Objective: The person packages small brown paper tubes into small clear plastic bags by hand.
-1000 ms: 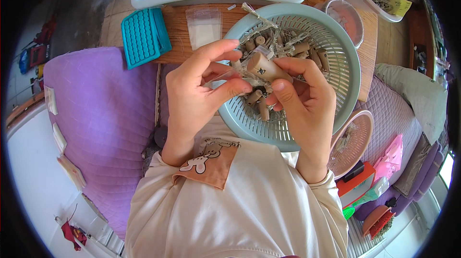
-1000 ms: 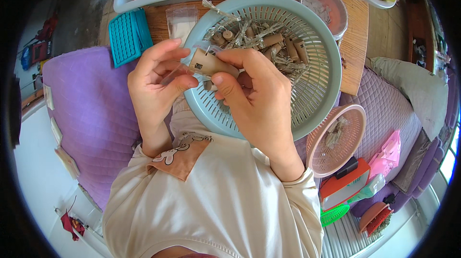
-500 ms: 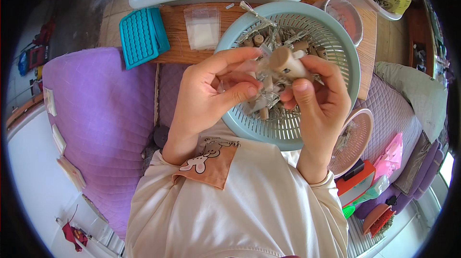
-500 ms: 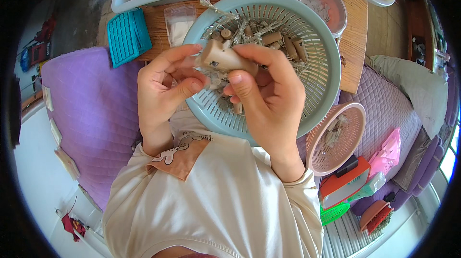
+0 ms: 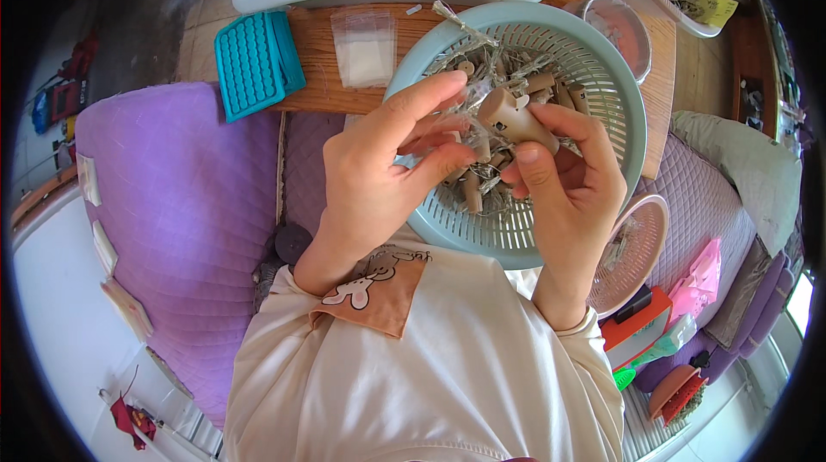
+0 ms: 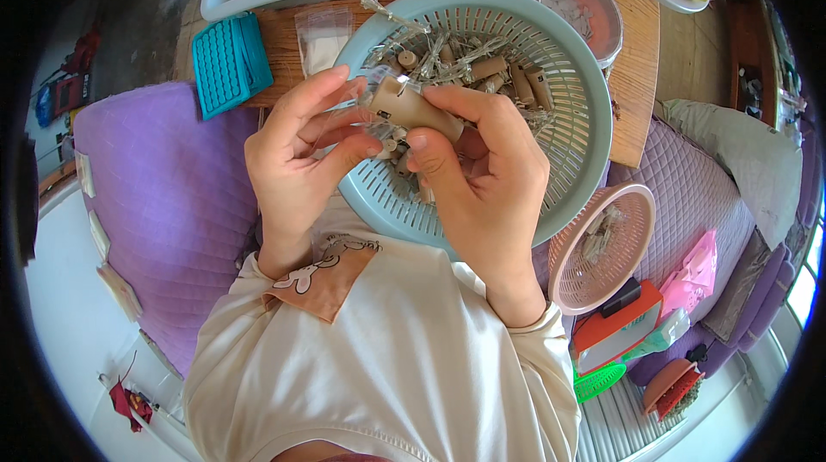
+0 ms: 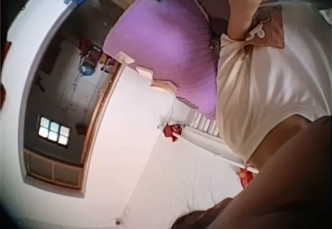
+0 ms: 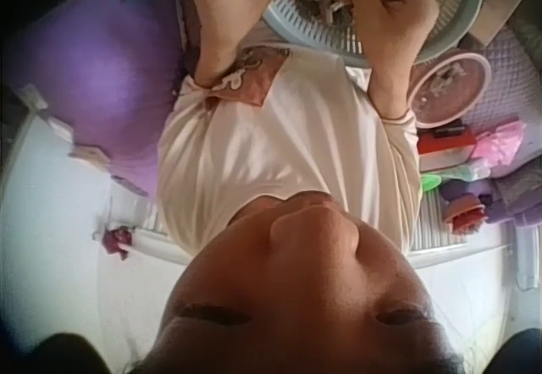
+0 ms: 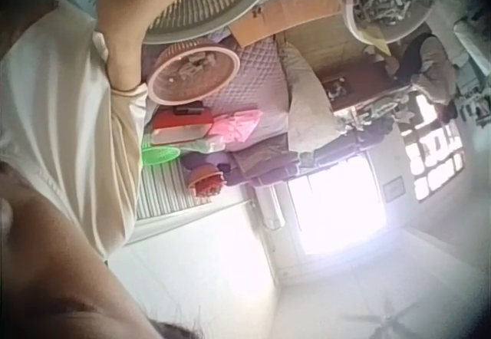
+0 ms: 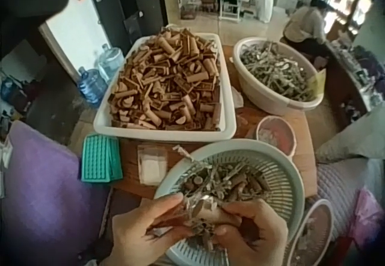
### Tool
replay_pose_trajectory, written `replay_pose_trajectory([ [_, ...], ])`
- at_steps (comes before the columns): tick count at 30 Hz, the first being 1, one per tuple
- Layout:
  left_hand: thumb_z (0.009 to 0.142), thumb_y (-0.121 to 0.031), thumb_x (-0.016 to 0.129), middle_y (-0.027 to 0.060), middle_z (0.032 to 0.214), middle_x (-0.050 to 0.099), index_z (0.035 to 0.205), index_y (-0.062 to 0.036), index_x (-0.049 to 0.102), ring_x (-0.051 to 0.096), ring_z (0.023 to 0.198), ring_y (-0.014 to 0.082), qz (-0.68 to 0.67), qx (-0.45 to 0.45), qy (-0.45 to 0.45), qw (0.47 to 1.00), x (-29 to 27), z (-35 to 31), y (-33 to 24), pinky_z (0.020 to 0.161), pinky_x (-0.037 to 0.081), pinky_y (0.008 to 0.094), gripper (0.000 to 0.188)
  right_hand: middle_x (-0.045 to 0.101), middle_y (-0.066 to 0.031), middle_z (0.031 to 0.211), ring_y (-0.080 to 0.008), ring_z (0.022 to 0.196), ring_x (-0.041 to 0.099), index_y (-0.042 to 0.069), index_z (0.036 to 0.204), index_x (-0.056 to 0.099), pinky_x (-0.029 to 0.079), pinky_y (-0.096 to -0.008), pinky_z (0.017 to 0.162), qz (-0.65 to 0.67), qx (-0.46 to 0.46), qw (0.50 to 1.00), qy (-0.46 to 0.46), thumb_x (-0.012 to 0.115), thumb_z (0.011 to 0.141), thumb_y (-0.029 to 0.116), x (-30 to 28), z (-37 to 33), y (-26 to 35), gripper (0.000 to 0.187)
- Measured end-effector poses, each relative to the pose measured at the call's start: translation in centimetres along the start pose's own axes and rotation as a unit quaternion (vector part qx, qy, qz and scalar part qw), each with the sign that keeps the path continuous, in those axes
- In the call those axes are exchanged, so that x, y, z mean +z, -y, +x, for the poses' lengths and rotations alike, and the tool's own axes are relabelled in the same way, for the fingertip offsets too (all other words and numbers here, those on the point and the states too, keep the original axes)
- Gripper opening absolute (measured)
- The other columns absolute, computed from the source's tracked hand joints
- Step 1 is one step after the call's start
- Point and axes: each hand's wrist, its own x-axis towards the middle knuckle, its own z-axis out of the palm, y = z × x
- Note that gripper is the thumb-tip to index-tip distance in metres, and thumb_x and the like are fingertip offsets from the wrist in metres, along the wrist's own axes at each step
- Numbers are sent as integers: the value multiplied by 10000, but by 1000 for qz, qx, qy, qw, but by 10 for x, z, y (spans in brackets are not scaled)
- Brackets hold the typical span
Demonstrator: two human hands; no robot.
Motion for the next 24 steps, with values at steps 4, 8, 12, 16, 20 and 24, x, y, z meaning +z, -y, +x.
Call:
replay_pose_trajectory([
  [4,628,57,678,114,1019,590,1111,-44,513,593,900,170,-12,-29,-8,999,1,2,2,748,499,263,521,579,-61,762,-71,588,541,-45,963,527,427,-179,490,5,42,998,40,581,782,16,-2,1,0,198],
  [8,614,14,699,106,990,603,1090,-47,528,598,893,176,-14,-4,19,1000,1,3,6,755,486,263,510,571,-61,746,-74,562,534,-36,937,552,425,-195,488,-22,57,998,33,587,776,29,-2,2,0,177],
  [12,614,-30,701,103,959,605,1082,-53,532,609,833,202,114,75,35,990,1,4,5,690,491,266,498,553,-72,711,-117,556,545,-14,895,586,426,-230,489,-119,-11,991,51,616,729,28,-6,5,-7,174],
  [16,622,-49,696,103,942,600,1082,-60,530,605,779,227,194,129,72,970,3,5,-3,653,489,283,488,552,-68,701,-137,575,555,-4,887,590,428,-234,491,-237,-62,966,75,644,694,34,-11,8,-2,204],
  [20,629,-45,696,106,943,596,1101,-57,510,603,779,218,179,93,101,974,4,3,0,650,492,287,508,577,-67,736,-127,570,550,1,868,589,431,-231,495,-263,-115,955,67,660,682,50,-10,11,-1,205],
  [24,666,-33,693,108,944,600,1144,-38,466,594,823,147,-96,-92,138,982,7,4,1,689,496,258,529,609,-69,806,-132,560,545,23,843,596,431,-225,502,-130,-170,976,37,683,677,115,-12,10,-20,209],
])
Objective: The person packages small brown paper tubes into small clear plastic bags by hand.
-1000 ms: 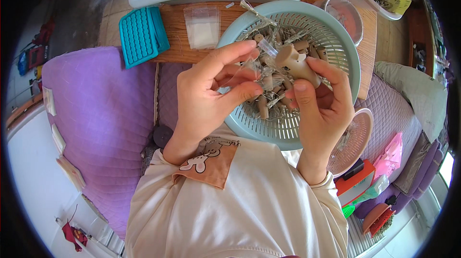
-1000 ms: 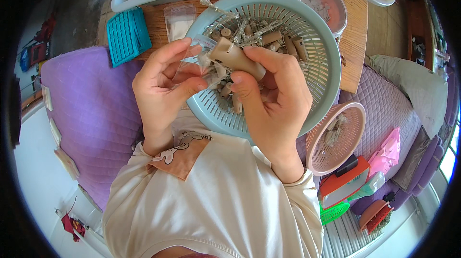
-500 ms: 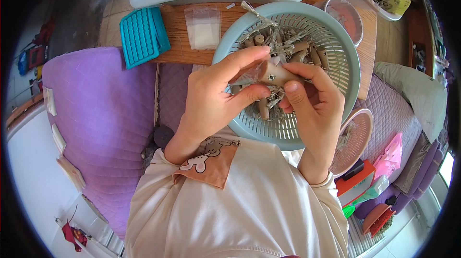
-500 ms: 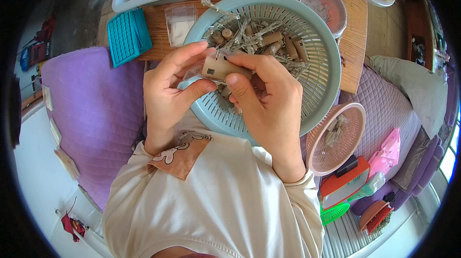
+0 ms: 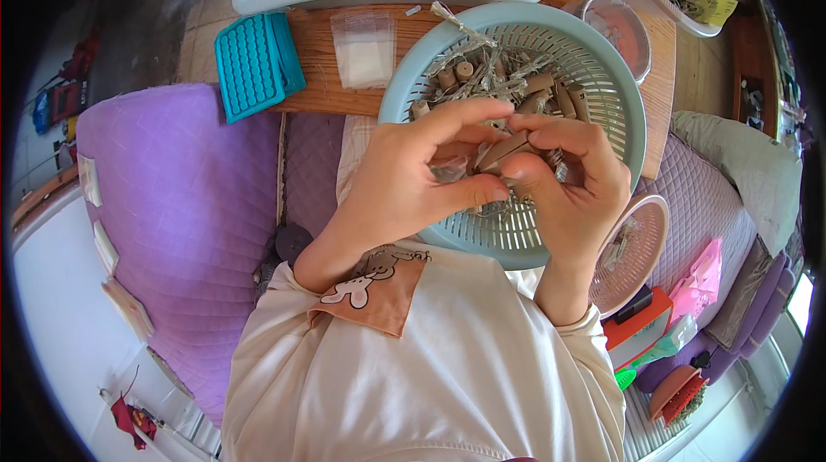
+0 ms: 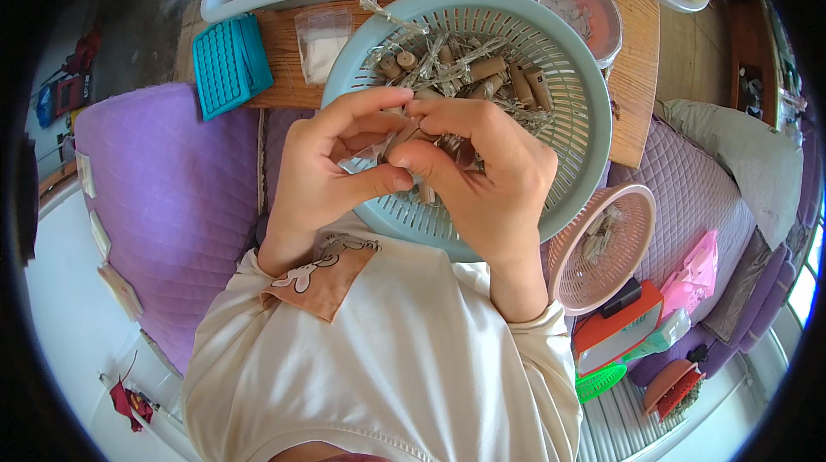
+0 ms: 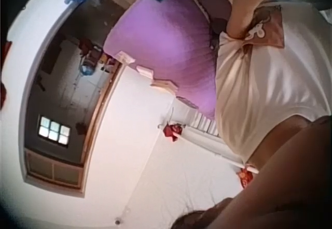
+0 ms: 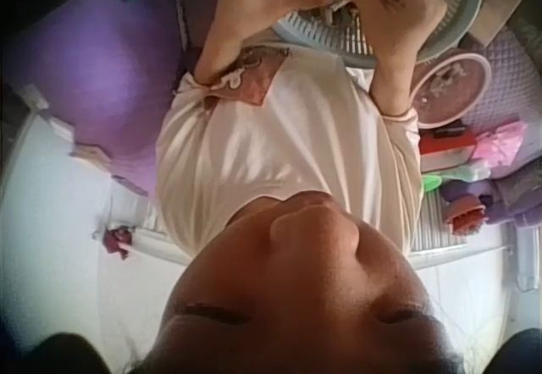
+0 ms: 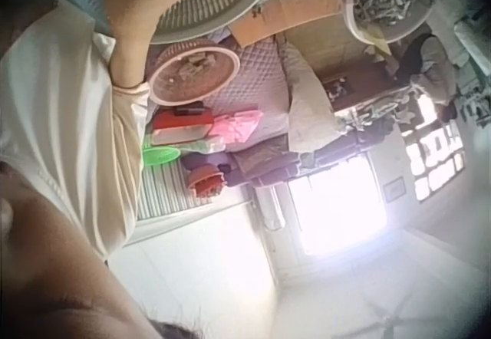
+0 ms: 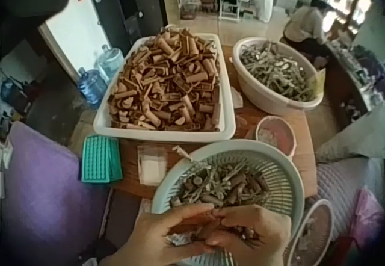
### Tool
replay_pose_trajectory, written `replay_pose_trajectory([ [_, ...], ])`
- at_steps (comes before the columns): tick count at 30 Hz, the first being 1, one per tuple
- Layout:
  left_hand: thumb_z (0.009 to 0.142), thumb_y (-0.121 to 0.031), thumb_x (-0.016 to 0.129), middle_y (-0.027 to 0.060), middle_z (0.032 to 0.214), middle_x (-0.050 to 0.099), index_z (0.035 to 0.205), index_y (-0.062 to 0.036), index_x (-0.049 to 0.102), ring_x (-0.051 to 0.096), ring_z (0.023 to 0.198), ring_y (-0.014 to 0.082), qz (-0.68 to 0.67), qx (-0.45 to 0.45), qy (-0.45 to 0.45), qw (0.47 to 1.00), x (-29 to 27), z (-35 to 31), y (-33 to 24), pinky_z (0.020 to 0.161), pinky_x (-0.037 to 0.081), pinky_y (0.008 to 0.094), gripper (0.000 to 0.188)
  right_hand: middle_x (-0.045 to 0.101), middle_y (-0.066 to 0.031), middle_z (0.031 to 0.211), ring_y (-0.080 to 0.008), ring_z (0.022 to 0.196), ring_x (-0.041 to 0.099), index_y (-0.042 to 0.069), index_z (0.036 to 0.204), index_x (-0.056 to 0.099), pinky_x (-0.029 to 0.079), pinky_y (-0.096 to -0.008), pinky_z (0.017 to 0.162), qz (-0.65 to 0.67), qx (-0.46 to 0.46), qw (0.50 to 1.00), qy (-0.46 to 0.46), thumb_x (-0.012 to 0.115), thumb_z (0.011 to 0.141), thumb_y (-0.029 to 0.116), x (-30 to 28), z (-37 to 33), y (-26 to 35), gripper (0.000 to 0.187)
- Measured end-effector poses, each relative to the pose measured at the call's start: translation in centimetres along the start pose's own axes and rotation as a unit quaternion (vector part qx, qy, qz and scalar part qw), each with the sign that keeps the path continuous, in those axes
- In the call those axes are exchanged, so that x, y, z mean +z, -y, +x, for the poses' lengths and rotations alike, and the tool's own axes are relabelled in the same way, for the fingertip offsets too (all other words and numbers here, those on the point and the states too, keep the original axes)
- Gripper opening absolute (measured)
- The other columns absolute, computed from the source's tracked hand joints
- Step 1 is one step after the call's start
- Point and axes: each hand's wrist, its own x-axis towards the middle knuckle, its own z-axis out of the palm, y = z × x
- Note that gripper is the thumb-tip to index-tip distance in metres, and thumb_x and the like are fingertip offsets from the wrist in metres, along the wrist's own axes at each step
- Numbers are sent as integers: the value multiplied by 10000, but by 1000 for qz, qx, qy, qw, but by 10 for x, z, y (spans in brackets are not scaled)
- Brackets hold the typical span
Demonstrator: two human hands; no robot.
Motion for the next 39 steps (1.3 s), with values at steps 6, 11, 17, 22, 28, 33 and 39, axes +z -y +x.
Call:
replay_pose_trajectory([
  [6,707,-6,663,113,933,595,1181,-17,402,573,855,128,-269,-76,-14,960,2,4,5,745,480,230,541,576,-103,941,-244,794,530,34,826,610,429,-307,689,-65,-136,988,21,641,725,257,-2,5,-10,246],
  [11,730,-13,643,115,935,592,1139,-13,428,569,870,130,-252,-69,-49,964,1,8,10,741,482,228,463,511,-148,1067,-339,987,462,41,939,588,376,-392,834,-94,-128,982,103,605,760,260,-3,2,-12,284],
  [17,746,-67,645,117,923,597,1092,-13,446,581,843,140,-185,21,-103,977,13,12,15,721,477,237,404,514,-144,1100,-215,1028,497,-14,1146,460,414,-298,823,328,151,932,21,566,813,128,17,-7,-16,377],
  [22,729,-102,664,117,978,578,1088,-10,465,581,794,130,36,99,-132,986,13,11,19,645,469,242,421,579,-86,967,-100,878,522,-36,1138,480,423,-210,755,247,181,951,44,509,857,138,15,-9,-16,332],
  [28,679,-143,695,137,1091,531,921,-48,615,547,662,110,308,258,-153,903,8,17,16,526,432,205,272,605,-52,857,-64,731,518,-43,1086,525,429,-183,643,186,178,966,20,481,873,127,15,-10,-15,276],
  [33,622,-109,693,75,1048,566,827,-80,657,517,689,156,386,310,-107,862,1,18,18,550,428,240,210,628,-91,796,-44,628,508,3,1062,553,425,-193,551,52,135,989,2,491,851,84,17,-10,-12,234],
  [39,590,-51,661,7,939,612,797,-112,664,477,633,150,441,322,-159,823,3,19,7,560,404,235,216,612,-127,749,-189,592,582,29,1056,562,454,-259,535,-58,53,997,24,536,798,56,12,-6,-11,261],
])
